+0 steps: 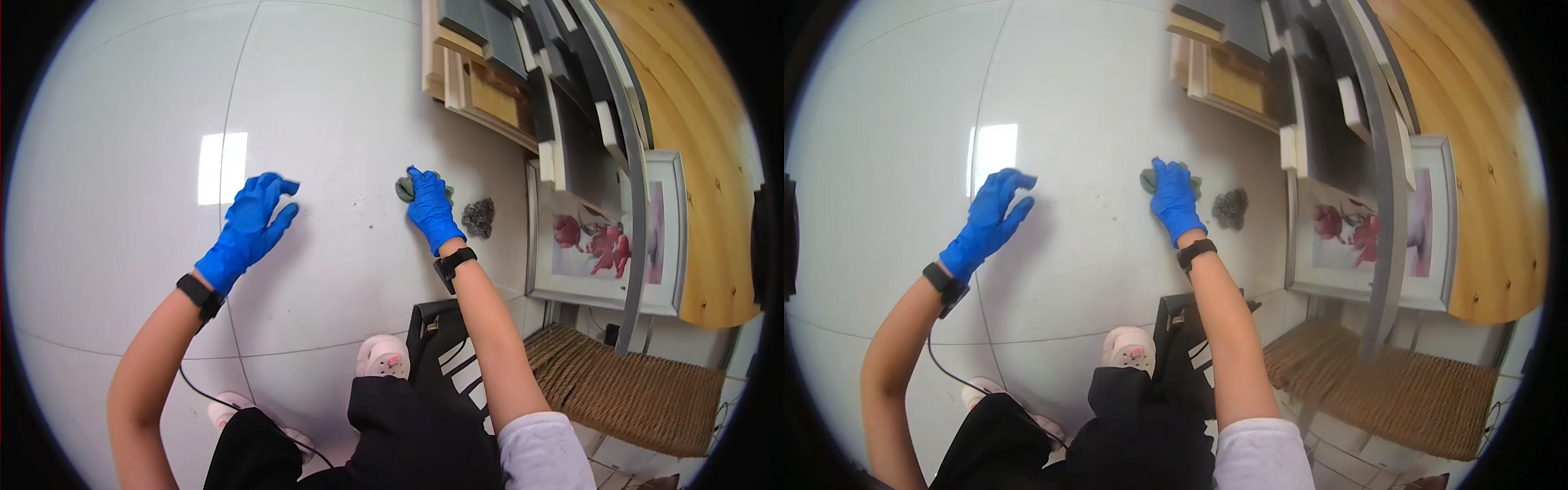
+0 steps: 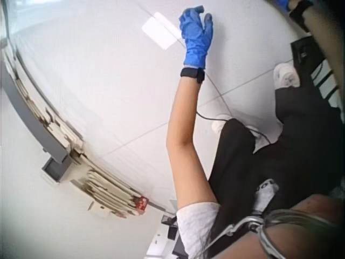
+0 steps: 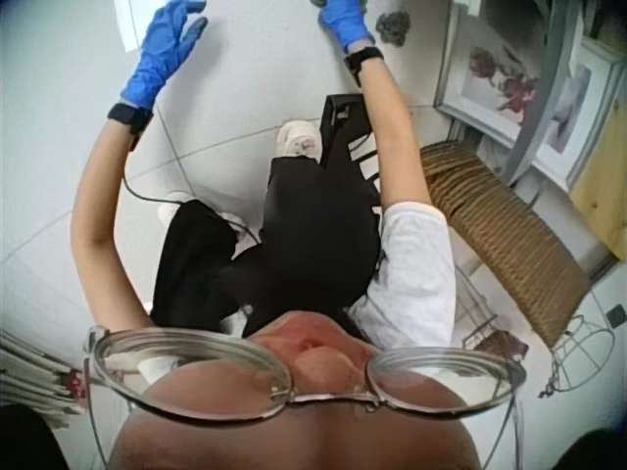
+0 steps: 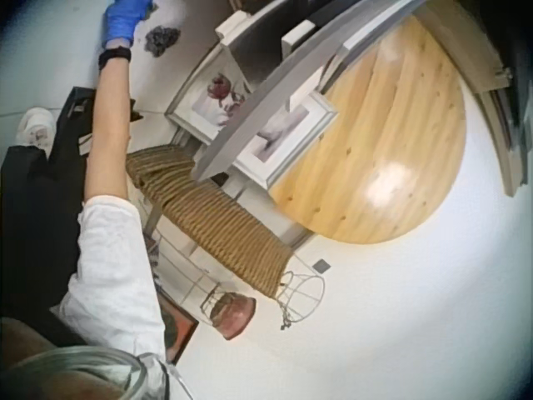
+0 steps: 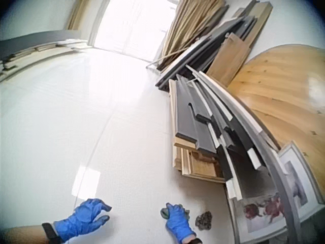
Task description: Using a green cloth to wipe the floor in an apartment.
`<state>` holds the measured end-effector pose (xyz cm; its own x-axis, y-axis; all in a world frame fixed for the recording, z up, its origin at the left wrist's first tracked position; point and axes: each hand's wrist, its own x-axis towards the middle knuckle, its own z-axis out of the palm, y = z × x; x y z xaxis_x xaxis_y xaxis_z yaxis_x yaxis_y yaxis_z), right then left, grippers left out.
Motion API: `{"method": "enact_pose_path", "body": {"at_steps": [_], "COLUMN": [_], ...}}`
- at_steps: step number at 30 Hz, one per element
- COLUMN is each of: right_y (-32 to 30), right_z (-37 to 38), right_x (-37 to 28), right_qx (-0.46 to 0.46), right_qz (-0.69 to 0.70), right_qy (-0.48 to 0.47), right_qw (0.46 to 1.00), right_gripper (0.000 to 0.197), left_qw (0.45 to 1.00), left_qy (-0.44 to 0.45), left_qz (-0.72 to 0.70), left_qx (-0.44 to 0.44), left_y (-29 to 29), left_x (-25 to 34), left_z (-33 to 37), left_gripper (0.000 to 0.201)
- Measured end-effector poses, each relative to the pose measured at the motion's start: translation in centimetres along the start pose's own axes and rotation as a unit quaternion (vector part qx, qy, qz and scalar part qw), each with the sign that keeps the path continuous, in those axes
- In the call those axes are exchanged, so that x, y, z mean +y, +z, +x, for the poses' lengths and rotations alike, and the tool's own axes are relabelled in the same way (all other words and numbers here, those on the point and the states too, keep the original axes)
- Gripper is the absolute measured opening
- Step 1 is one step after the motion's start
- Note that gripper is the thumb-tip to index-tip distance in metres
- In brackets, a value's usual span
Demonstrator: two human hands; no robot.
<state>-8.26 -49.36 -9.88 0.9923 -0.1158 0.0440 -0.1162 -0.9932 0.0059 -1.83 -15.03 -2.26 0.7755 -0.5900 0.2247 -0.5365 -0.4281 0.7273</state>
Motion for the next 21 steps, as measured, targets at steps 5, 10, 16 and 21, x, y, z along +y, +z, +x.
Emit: {"method": "enact_pose_path", "body": {"at_steps": [5,10,16,21], "right_y": [-2.4,-2.4,-3.1,-3.8], "right_z": [-2.2,-2.4,-2.6,-4.2], "right_x": [1.7,1.9,6.2,10.9], "right_qx": [-0.047,-0.032,0.135,0.071], "right_qz": [0.182,0.188,0.116,0.021], "right_qy": [-0.038,-0.037,0.075,0.145], "right_qw": [0.981,0.981,0.981,0.987], "right_gripper": [0.071,0.061,0.051,0.039], "left_qw": [0.995,0.989,0.982,0.928], "left_qy": [-0.033,-0.037,0.118,0.103], "left_qz": [-0.002,-0.021,-0.016,0.062], "left_qx": [-0.09,-0.14,-0.143,-0.354], "left_y": [1.7,5.2,5.3,0.7], "left_x": [0.9,2.6,9.4,17.2], "left_z": [-2.3,-1.4,2.7,4.2], "left_gripper": [0.018,0.016,0.03,0.021]}}
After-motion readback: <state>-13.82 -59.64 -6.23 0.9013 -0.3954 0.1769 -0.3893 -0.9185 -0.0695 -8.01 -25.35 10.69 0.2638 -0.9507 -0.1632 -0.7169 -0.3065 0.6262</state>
